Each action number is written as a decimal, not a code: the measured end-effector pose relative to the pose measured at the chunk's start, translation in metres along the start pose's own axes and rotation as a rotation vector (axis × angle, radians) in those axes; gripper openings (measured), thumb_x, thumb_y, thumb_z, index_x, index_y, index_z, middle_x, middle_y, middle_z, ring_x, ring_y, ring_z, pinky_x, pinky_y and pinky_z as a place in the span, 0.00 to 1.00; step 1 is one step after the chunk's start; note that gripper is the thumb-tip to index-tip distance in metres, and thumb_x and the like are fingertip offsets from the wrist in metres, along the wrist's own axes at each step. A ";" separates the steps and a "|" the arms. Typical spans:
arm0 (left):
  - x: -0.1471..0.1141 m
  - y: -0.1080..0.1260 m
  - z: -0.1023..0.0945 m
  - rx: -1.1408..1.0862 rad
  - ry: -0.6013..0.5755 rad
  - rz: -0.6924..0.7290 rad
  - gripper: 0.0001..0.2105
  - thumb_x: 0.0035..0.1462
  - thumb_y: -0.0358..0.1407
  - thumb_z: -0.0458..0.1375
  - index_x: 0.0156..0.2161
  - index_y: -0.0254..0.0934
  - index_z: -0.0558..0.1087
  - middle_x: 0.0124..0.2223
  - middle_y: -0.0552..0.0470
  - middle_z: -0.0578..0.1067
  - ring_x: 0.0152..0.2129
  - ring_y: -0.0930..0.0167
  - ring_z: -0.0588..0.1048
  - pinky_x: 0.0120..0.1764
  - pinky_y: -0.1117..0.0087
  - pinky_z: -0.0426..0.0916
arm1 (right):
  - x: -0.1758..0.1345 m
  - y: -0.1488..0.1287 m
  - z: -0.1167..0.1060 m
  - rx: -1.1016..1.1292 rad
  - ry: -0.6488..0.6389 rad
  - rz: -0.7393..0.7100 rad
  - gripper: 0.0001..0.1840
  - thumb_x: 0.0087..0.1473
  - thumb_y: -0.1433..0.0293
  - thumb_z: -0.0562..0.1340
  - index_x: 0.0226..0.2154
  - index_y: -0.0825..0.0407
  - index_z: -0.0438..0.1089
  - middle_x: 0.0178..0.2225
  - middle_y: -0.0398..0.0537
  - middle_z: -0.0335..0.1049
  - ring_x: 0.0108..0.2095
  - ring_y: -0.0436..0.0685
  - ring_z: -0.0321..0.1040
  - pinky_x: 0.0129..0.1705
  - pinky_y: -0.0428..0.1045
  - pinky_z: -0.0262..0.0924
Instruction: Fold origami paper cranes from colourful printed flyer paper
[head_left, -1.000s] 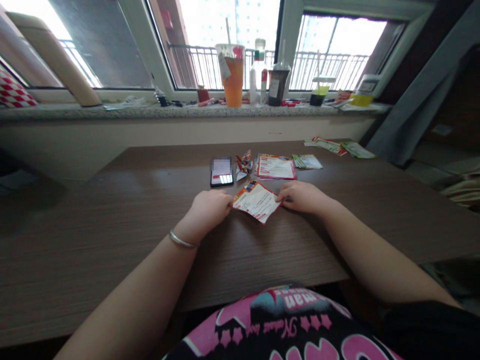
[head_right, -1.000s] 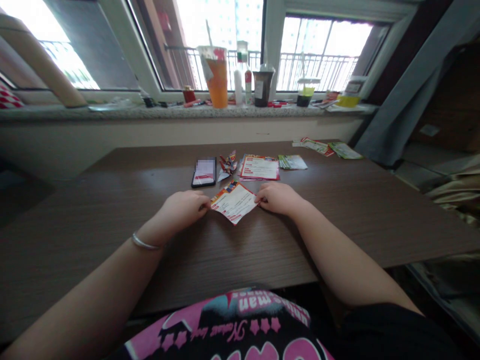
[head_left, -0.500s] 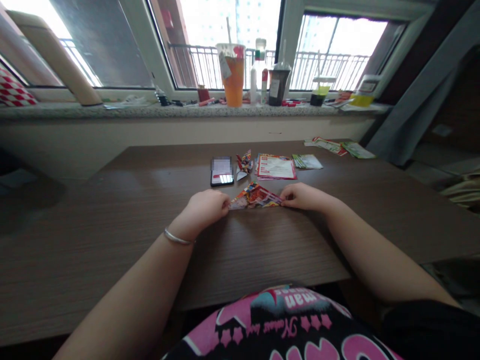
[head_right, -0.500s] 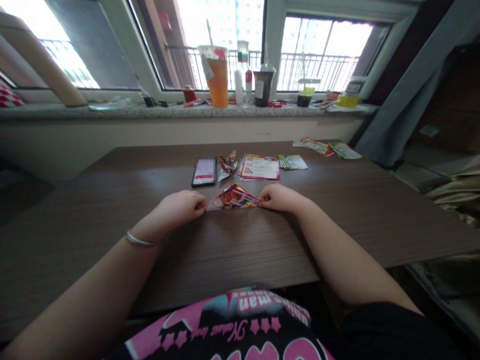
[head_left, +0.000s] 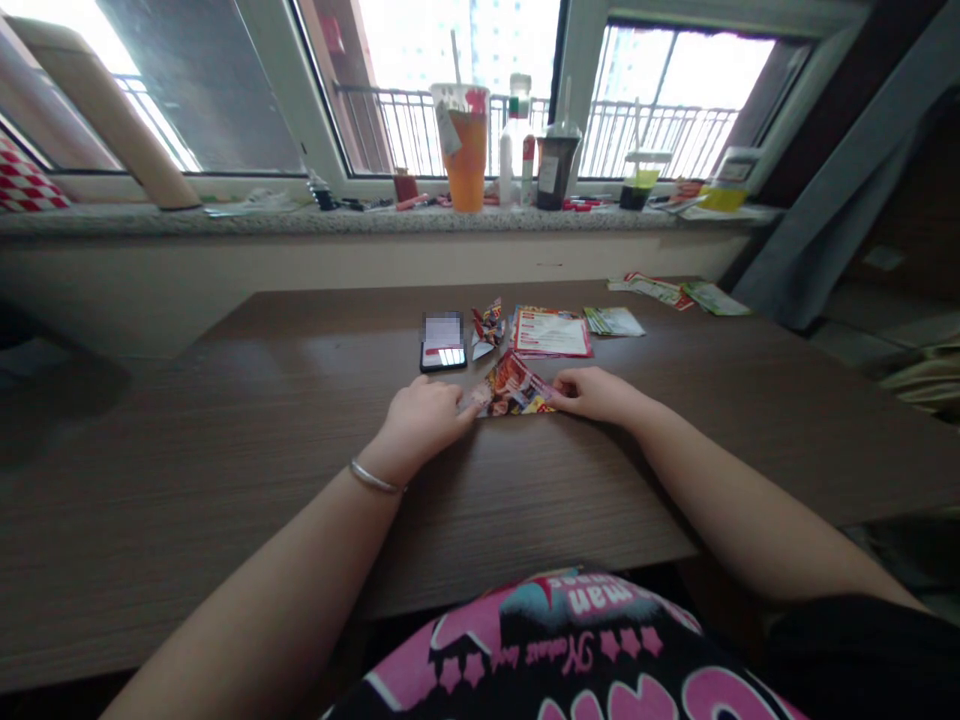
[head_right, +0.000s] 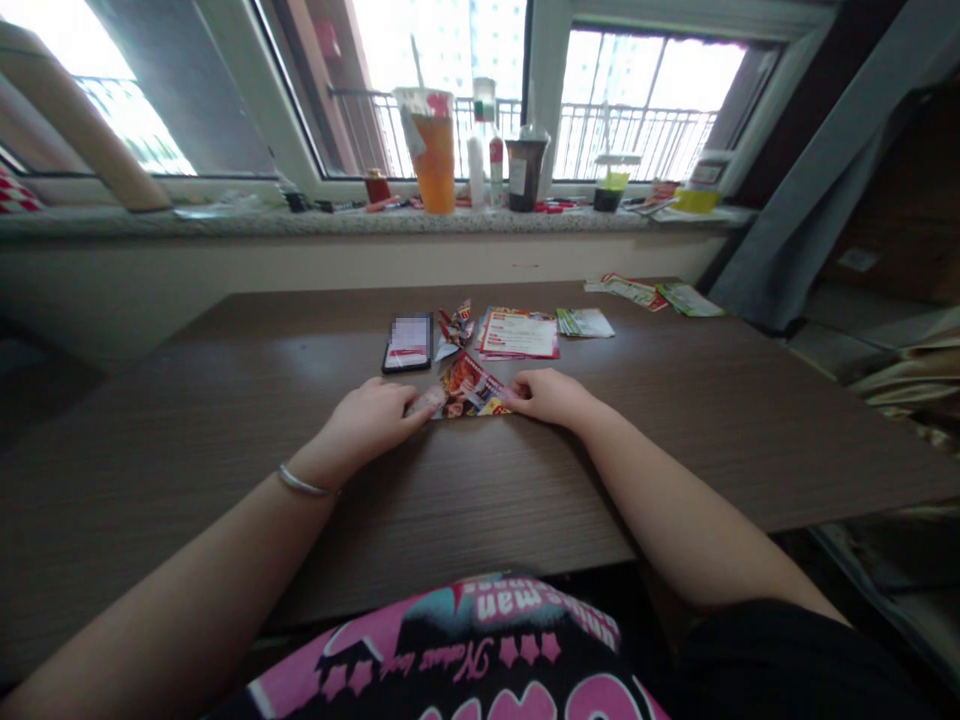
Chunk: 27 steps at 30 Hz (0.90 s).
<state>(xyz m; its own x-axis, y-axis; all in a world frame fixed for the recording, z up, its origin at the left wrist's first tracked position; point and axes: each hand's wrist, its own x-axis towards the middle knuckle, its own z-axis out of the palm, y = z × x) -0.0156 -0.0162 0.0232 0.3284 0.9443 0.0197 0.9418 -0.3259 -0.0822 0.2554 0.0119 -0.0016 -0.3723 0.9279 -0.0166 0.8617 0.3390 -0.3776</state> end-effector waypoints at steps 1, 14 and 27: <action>0.000 0.001 0.000 -0.006 -0.002 -0.022 0.30 0.62 0.56 0.40 0.37 0.36 0.76 0.40 0.41 0.78 0.41 0.57 0.73 0.40 0.62 0.69 | 0.000 -0.001 0.001 -0.014 0.015 0.023 0.20 0.55 0.51 0.58 0.30 0.51 0.71 0.29 0.46 0.74 0.27 0.52 0.66 0.27 0.46 0.52; -0.001 0.010 0.007 0.005 0.081 -0.130 0.26 0.61 0.56 0.45 0.45 0.36 0.73 0.40 0.38 0.77 0.43 0.55 0.73 0.39 0.60 0.70 | -0.002 -0.036 0.005 -0.284 0.051 0.209 0.31 0.51 0.40 0.55 0.35 0.50 0.70 0.37 0.55 0.76 0.37 0.62 0.72 0.32 0.49 0.58; 0.003 0.001 0.002 -0.057 -0.011 -0.052 0.17 0.62 0.48 0.51 0.46 0.41 0.74 0.43 0.45 0.78 0.43 0.60 0.74 0.42 0.64 0.69 | 0.000 -0.016 0.003 -0.109 0.039 0.214 0.24 0.46 0.45 0.63 0.31 0.48 0.71 0.33 0.47 0.76 0.32 0.58 0.70 0.26 0.47 0.53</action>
<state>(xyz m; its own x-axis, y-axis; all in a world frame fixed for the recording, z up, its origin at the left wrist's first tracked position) -0.0139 -0.0140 0.0214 0.2788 0.9603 0.0117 0.9601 -0.2784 -0.0250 0.2402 0.0060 0.0013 -0.1653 0.9850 -0.0489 0.9525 0.1466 -0.2668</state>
